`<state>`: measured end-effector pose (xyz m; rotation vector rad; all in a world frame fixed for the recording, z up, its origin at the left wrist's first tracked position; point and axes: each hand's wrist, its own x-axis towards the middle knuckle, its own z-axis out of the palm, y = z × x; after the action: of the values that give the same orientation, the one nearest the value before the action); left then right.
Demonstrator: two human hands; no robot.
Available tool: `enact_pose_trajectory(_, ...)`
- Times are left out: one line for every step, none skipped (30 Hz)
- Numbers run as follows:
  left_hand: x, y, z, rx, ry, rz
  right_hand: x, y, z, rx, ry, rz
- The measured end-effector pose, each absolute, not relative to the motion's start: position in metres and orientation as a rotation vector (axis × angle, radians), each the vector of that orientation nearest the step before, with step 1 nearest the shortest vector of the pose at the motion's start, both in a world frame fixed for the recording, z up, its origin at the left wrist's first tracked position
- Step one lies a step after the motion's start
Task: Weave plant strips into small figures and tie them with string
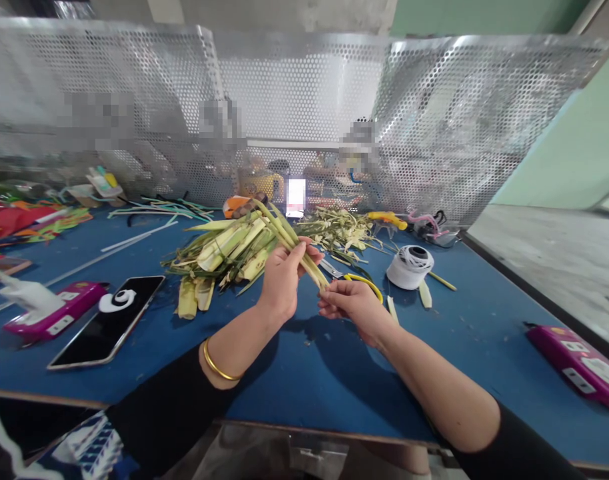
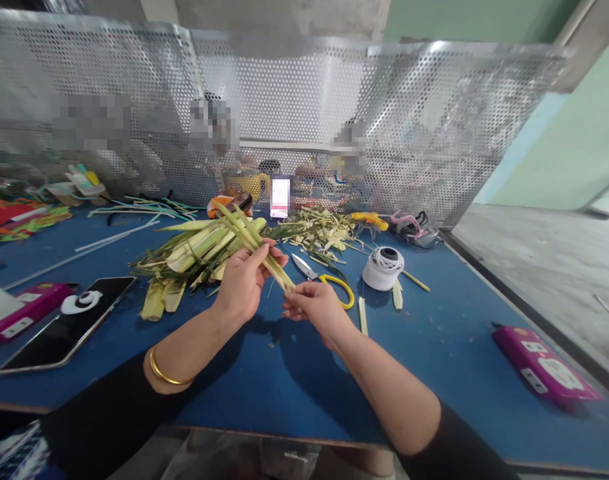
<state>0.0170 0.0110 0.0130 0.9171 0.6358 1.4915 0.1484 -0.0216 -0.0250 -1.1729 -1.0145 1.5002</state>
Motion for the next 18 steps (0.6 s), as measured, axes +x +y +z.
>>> enact_pose_trajectory(0.0174,0.0111,0.0125,0.925,0.638,1.484,0.1482,-0.0217,-0.0246,-1.172,-1.008,1.506)
enact_pose_trajectory(0.0179,0.0112,0.0119,0.936,0.644,1.476,0.1481,-0.0217,-0.0243,-1.168,-1.009,1.517)
enact_pose_trajectory(0.0183,0.0110,0.0112,0.952,0.650,1.468,0.1480,-0.0217,-0.0241,-1.165,-1.011,1.527)
enact_pose_trajectory(0.0187,0.0107,0.0105,0.969,0.657,1.462,0.1479,-0.0217,-0.0239,-1.165,-1.014,1.536)
enact_pose_trajectory(0.0192,0.0102,0.0099,0.990,0.663,1.457,0.1478,-0.0216,-0.0238,-1.170,-1.014,1.542)
enact_pose_trajectory(0.0195,0.0095,0.0094,1.012,0.668,1.454,0.1477,-0.0214,-0.0237,-1.178,-1.011,1.546)
enact_pose_trajectory(0.0199,0.0087,0.0092,1.035,0.673,1.450,0.1475,-0.0213,-0.0235,-1.187,-1.003,1.546)
enact_pose_trajectory(0.0202,0.0078,0.0093,1.059,0.679,1.446,0.1474,-0.0214,-0.0232,-1.194,-0.995,1.548)
enact_pose_trajectory(0.0203,0.0070,0.0095,1.080,0.684,1.443,0.1472,-0.0215,-0.0227,-1.197,-0.986,1.550)
enact_pose_trajectory(0.0204,0.0063,0.0100,1.099,0.689,1.440,0.1471,-0.0219,-0.0220,-1.197,-0.981,1.555)
enact_pose_trajectory(0.0204,0.0058,0.0105,1.113,0.693,1.441,0.1471,-0.0225,-0.0211,-1.192,-0.974,1.562)
enact_pose_trajectory(0.0203,0.0055,0.0110,1.123,0.695,1.444,0.1472,-0.0232,-0.0201,-1.180,-0.963,1.577)
enact_pose_trajectory(0.0201,0.0055,0.0114,1.131,0.695,1.447,0.1473,-0.0241,-0.0191,-1.159,-0.944,1.603)
enact_pose_trajectory(0.0199,0.0057,0.0116,1.139,0.694,1.452,0.1475,-0.0250,-0.0182,-1.128,-0.915,1.638)
enact_pose_trajectory(0.0196,0.0060,0.0116,1.146,0.693,1.456,0.1477,-0.0258,-0.0176,-1.091,-0.879,1.678)
enact_pose_trajectory(0.0194,0.0063,0.0114,1.156,0.690,1.459,0.1480,-0.0264,-0.0173,-1.051,-0.838,1.718)
enact_pose_trajectory(0.0193,0.0066,0.0111,1.168,0.688,1.456,0.1483,-0.0266,-0.0175,-1.013,-0.804,1.755)
enact_pose_trajectory(0.0192,0.0066,0.0108,1.185,0.688,1.452,0.1487,-0.0264,-0.0182,-0.979,-0.781,1.786)
